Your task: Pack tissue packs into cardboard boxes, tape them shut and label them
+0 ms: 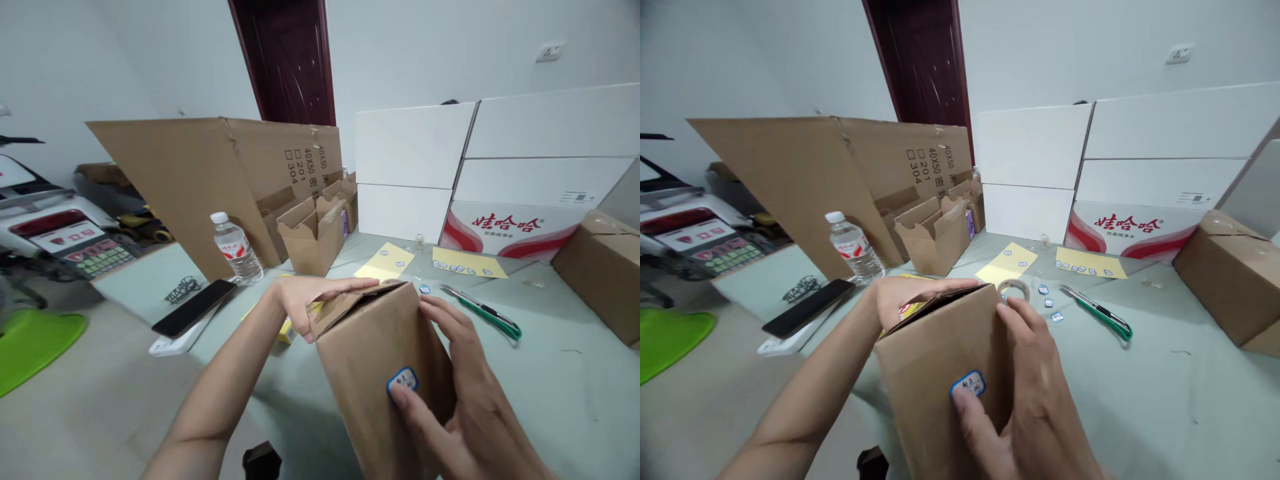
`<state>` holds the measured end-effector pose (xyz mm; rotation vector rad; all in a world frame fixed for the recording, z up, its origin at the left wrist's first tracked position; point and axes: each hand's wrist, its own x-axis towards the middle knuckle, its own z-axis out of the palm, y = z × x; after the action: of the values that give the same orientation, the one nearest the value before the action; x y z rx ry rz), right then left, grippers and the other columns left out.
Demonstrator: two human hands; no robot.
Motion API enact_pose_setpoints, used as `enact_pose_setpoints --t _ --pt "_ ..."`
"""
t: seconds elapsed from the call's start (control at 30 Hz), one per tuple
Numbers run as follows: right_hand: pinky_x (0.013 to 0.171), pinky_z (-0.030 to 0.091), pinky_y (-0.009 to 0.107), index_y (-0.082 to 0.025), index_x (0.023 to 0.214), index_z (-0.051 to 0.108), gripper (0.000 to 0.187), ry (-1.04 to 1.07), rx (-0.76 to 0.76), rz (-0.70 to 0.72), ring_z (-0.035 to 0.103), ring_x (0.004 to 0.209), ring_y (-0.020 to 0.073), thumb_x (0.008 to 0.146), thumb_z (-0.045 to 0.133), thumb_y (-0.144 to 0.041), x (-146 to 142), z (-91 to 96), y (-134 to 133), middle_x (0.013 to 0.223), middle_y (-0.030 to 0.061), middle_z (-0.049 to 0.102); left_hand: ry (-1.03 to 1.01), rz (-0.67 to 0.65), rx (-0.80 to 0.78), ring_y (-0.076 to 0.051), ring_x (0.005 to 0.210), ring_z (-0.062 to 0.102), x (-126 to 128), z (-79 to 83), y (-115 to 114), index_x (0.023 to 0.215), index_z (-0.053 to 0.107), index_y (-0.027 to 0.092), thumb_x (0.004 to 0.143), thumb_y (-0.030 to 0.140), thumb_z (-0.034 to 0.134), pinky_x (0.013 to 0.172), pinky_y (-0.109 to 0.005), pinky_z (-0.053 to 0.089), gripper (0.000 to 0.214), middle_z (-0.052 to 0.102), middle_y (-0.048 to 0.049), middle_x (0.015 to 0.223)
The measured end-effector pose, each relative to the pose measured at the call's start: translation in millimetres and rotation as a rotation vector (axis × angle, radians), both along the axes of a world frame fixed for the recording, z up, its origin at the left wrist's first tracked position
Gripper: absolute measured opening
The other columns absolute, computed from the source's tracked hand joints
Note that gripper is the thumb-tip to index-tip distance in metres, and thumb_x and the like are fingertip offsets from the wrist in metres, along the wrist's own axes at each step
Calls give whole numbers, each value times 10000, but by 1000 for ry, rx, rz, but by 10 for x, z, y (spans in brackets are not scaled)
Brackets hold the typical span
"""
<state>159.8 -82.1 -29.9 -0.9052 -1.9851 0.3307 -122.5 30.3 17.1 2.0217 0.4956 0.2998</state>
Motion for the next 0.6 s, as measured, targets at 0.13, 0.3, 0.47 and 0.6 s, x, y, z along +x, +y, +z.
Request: enact_pose_setpoints --t 0.13,0.3,0.47,0.6 --pt "1059 487 616 -391 1565 81 961 -9 -206 94 439 1399 395 831 687 -516 40 -5 45 1583 92 371 5 -29 24 -351 1455 326 75 28 -16 1454 454 152 495 378 877 1191 -393 269 1072 369 -131 1574" --pt "988 561 475 -343 1541 235 681 215 -491 205 522 1353 308 950 504 -543 79 -64 154 1506 114 487 -72 -28 11 -374 1420 378 84 4 -33 1471 416 116 600 459 802 1152 -436 327 1013 398 -149 1555" --pt "1094 429 610 -408 1580 15 963 51 -269 98 374 1447 376 856 612 -623 228 -21 63 1613 105 320 -11 22 38 -382 1452 338 121 14 -90 1525 336 173 557 376 831 1183 -474 305 1106 331 -150 1595" --pt "1140 332 652 -374 1548 -219 1425 -158 -251 5 178 1511 429 622 845 -568 284 128 -83 1671 128 117 241 186 279 -406 1468 303 316 2 -322 1580 169 276 559 260 779 1208 -516 262 1189 242 -103 1640"
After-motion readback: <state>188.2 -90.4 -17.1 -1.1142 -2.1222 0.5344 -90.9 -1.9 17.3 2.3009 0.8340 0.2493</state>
